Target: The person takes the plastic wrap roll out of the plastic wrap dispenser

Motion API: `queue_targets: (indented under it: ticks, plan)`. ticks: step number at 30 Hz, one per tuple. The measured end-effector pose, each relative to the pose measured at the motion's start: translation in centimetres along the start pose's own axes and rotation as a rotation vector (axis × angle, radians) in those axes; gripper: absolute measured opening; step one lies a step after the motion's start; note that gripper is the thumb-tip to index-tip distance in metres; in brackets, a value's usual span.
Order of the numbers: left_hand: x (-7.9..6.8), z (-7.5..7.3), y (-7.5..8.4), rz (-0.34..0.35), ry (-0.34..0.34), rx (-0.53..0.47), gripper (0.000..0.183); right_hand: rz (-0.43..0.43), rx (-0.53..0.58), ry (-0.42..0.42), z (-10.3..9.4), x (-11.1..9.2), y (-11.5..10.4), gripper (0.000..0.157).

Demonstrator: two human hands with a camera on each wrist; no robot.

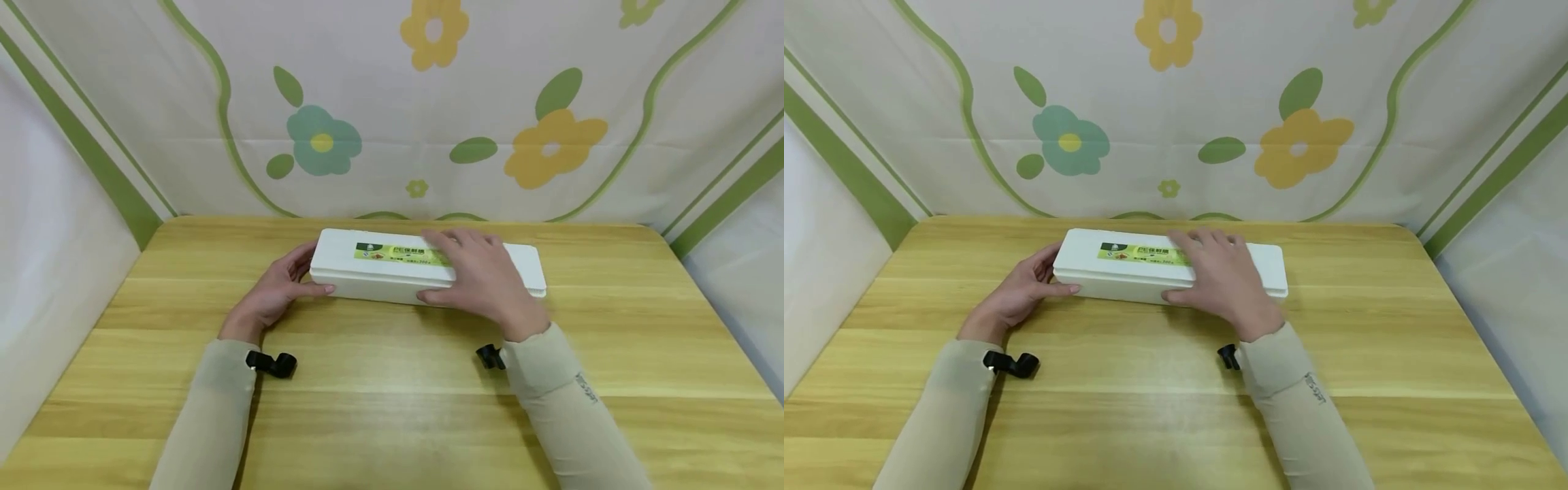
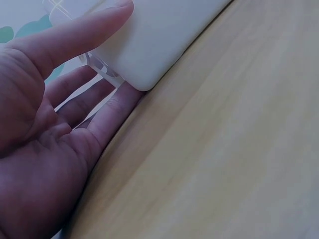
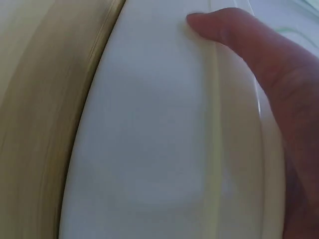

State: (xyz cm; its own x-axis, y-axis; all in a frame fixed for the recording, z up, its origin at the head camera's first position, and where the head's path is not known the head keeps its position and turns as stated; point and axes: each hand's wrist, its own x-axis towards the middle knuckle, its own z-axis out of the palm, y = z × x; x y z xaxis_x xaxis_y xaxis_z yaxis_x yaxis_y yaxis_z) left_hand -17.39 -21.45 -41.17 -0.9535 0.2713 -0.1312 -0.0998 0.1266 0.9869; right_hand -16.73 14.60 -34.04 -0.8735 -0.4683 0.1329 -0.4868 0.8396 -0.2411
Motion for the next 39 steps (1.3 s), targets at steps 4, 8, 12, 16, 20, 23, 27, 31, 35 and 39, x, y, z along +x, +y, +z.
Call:
queue_targets:
  ticks: [4,8,12,16,20,23,27,31,35,39]
  plan:
    - [-0.2,0.2,-0.4,-0.007,-0.001,-0.004,0.095,-0.07,-0.051,0.005,1.1,1.2,-2.4,0.091]
    - [-0.3,0.3,-0.6,-0.002,-0.002,-0.003,0.094,-0.121,-0.139,0.034,2.0,2.3,-4.7,0.086]
    - [-0.3,0.3,-0.7,0.006,-0.009,0.0,0.093,-0.136,-0.218,0.062,2.7,3.2,-6.4,0.086]
    - [-0.3,0.4,-0.6,0.011,-0.013,-0.003,0.092,-0.139,-0.275,0.087,3.1,3.7,-7.3,0.086]
    - [-0.2,0.4,-0.5,0.016,-0.018,0.002,0.093,-0.148,-0.32,0.122,3.3,3.8,-7.4,0.085]
    - [0.0,0.4,-0.3,0.018,-0.024,0.004,0.093,-0.16,-0.34,0.154,3.3,3.9,-7.2,0.084]
    - [0.1,0.1,-0.1,0.019,-0.022,0.007,0.093,-0.173,-0.348,0.181,3.4,4.1,-7.2,0.085]
    - [0.1,-0.1,0.2,0.014,-0.021,0.019,0.093,-0.171,-0.335,0.179,3.5,4.3,-7.5,0.084]
    - [0.0,-0.1,0.2,0.013,-0.024,0.02,0.092,-0.163,-0.335,0.174,3.6,4.4,-7.7,0.083]
    - [-0.2,-0.2,0.1,0.013,-0.026,0.021,0.095,-0.171,-0.364,0.183,3.8,4.3,-7.8,0.085]
